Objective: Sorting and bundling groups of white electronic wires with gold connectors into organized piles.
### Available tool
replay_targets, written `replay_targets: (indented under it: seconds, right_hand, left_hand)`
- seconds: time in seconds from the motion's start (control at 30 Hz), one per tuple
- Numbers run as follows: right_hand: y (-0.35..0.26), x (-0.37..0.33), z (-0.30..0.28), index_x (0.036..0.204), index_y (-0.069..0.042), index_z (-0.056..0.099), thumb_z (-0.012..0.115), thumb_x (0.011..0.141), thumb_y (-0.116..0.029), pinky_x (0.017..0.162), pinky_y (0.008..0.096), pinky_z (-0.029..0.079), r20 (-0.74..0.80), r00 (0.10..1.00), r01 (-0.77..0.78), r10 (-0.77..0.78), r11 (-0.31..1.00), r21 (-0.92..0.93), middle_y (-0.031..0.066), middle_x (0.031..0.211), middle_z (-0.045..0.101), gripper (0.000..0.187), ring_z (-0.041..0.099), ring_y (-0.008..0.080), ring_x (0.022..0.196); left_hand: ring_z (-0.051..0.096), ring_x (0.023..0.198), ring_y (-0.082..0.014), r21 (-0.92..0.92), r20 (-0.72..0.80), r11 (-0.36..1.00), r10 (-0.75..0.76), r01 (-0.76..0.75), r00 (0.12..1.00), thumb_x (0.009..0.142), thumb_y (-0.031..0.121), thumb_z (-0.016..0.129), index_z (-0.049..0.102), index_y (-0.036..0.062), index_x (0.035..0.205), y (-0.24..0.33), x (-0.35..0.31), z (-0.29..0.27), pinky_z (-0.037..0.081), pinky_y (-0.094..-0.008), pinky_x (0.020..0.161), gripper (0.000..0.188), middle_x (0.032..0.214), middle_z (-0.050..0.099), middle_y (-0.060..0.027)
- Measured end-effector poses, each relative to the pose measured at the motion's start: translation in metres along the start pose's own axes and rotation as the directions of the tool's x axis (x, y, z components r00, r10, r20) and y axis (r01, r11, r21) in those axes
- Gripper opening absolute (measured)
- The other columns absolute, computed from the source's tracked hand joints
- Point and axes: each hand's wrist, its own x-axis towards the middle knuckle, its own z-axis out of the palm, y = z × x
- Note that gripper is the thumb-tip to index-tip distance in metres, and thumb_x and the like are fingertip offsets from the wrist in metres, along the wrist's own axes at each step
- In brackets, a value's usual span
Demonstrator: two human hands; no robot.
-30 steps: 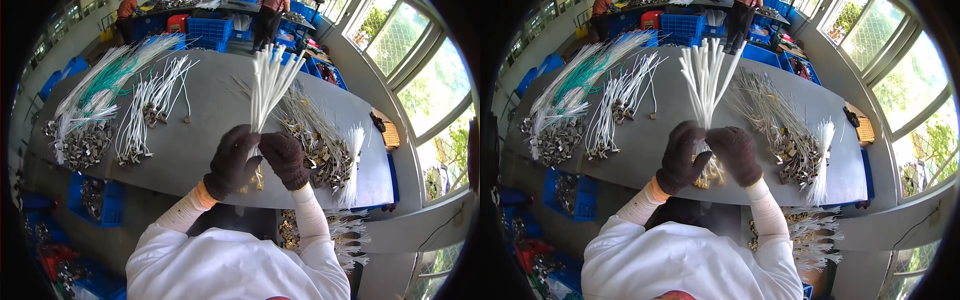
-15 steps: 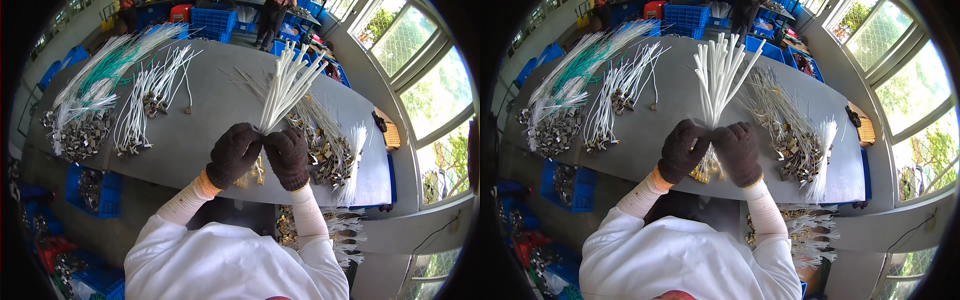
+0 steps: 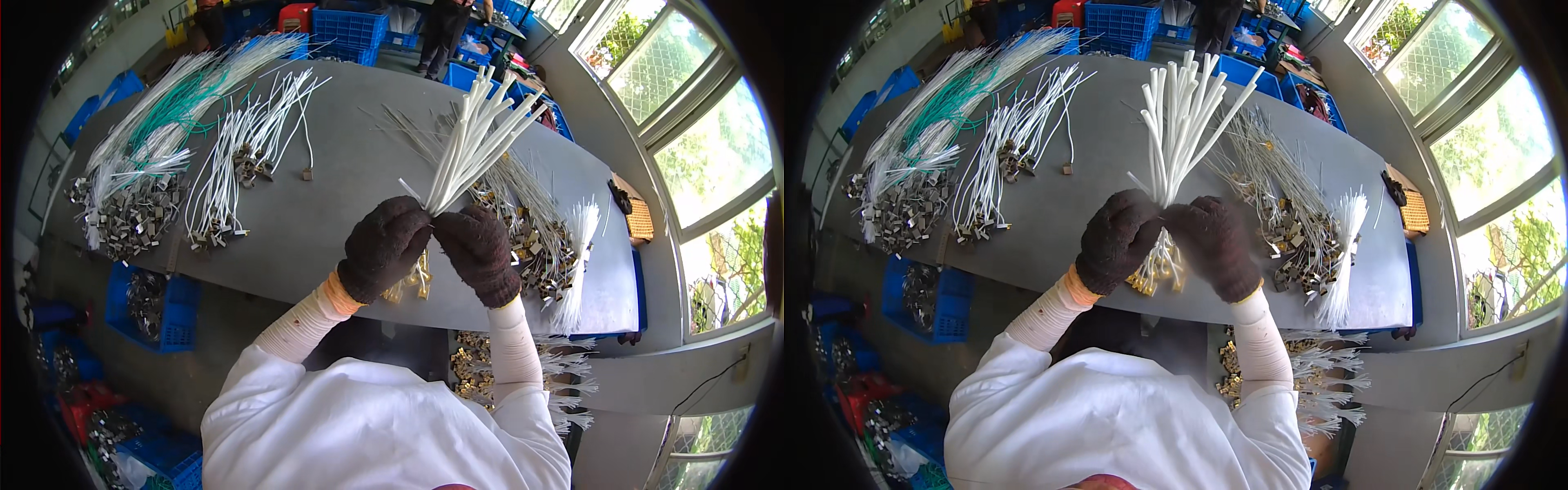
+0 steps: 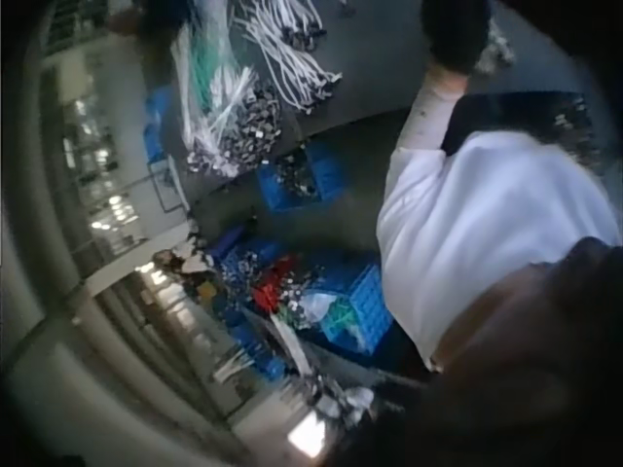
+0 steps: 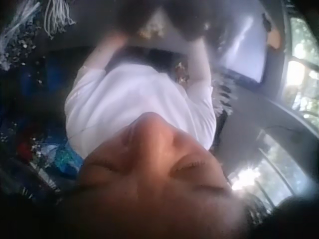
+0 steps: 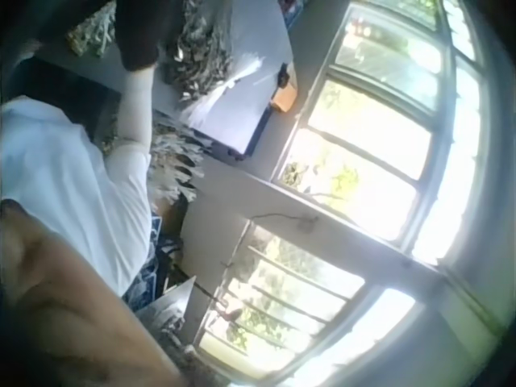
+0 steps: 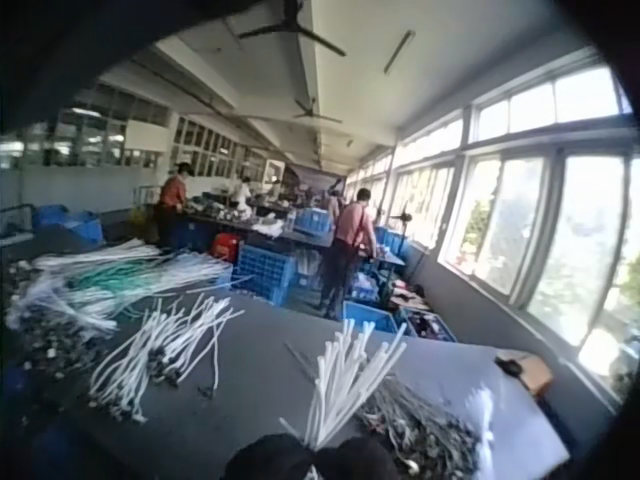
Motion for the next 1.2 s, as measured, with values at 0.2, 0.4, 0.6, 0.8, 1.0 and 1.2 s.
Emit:
replay_targets:
  seconds: [0.2, 0.4, 0.6, 0.8, 1.0, 1.2]
  right_hand:
    - [0.001, -0.008, 0.009, 0.097, -0.01, 0.07, 0.077, 0.077, -0.003, 0.059, 0.0414, 0.046, -0.055, 0.993, -0.103, 0.102, 0.995, -0.001, 0.0088, 0.072, 0.061, 0.023, 0.059, 0.0303, 0.066]
    - [-0.015, -0.006, 0.009, 0.098, -0.011, 0.07, 0.075, 0.076, -0.001, 0.063, 0.0429, 0.046, -0.124, 0.985, -0.133, 0.117, 0.982, -0.132, 0.0075, 0.072, 0.061, 0.024, 0.058, 0.0303, 0.068]
    - [0.0, -0.007, 0.002, 0.101, -0.007, 0.071, 0.074, 0.081, -0.001, 0.061, 0.0364, 0.047, 0.07, 0.997, 0.022, -0.016, 0.996, -0.088, 0.0051, 0.074, 0.063, 0.022, 0.059, 0.0238, 0.066]
    - [-0.001, -0.016, 0.006, 0.105, -0.003, 0.072, 0.064, 0.094, -0.007, 0.061, 0.0245, 0.042, 0.275, 0.741, -0.609, 0.612, 0.442, 0.659, -0.0031, 0.08, 0.063, 0.014, 0.051, 0.0057, 0.07]
    - [-0.001, -0.019, 0.013, 0.103, -0.001, 0.072, 0.064, 0.095, -0.01, 0.062, 0.0219, 0.04, 0.28, 0.71, -0.614, 0.647, 0.372, 0.696, -0.0037, 0.079, 0.061, 0.015, 0.049, 0.0045, 0.07]
    - [-0.002, -0.019, 0.011, 0.106, 0.0, 0.072, 0.066, 0.094, -0.009, 0.067, 0.0226, 0.046, 0.278, 0.739, -0.596, 0.614, 0.402, 0.696, 0.0007, 0.087, 0.069, 0.016, 0.056, 0.0056, 0.075]
  left_hand:
    - [0.067, 0.091, -0.0333, 0.041, -0.028, 0.999, -0.012, 0.014, 1.0, 0.081, 0.005, 0.076, 0.064, 0.0076, 0.103, 0.001, 0.006, 0.001, 0.056, -0.0401, 0.078, 0.026, 0.103, 0.066, -0.0126]
    - [0.065, 0.086, -0.0328, -0.001, 0.065, 0.998, -0.067, 0.067, 0.996, 0.078, 0.004, 0.075, 0.064, 0.007, 0.099, 0.002, 0.013, -0.004, 0.055, -0.0407, 0.075, 0.025, 0.097, 0.064, -0.0119]
    - [0.065, 0.084, -0.0325, 0.012, 0.01, 1.0, -0.029, 0.029, 1.0, 0.08, 0.006, 0.074, 0.064, 0.0084, 0.099, 0.002, 0.011, -0.004, 0.055, -0.041, 0.073, 0.022, 0.096, 0.064, -0.0114]
    - [0.065, 0.085, -0.0319, 0.033, -0.002, 0.998, -0.048, 0.048, 0.999, 0.083, 0.011, 0.076, 0.064, 0.0101, 0.102, -0.002, 0.004, -0.002, 0.055, -0.0403, 0.072, 0.022, 0.096, 0.064, -0.0097]
    - [0.066, 0.084, -0.0302, 0.098, 0.021, 0.995, 0.01, -0.012, 1.0, 0.082, 0.012, 0.078, 0.064, 0.0097, 0.103, 0.008, 0.001, -0.004, 0.055, -0.0405, 0.073, 0.025, 0.096, 0.066, -0.0088]
    - [0.066, 0.079, -0.0301, 0.176, 0.027, 0.979, 0.1, -0.104, 0.995, 0.082, 0.013, 0.078, 0.065, 0.0081, 0.103, 0.004, 0.004, -0.004, 0.055, -0.0408, 0.067, 0.026, 0.091, 0.067, -0.0086]
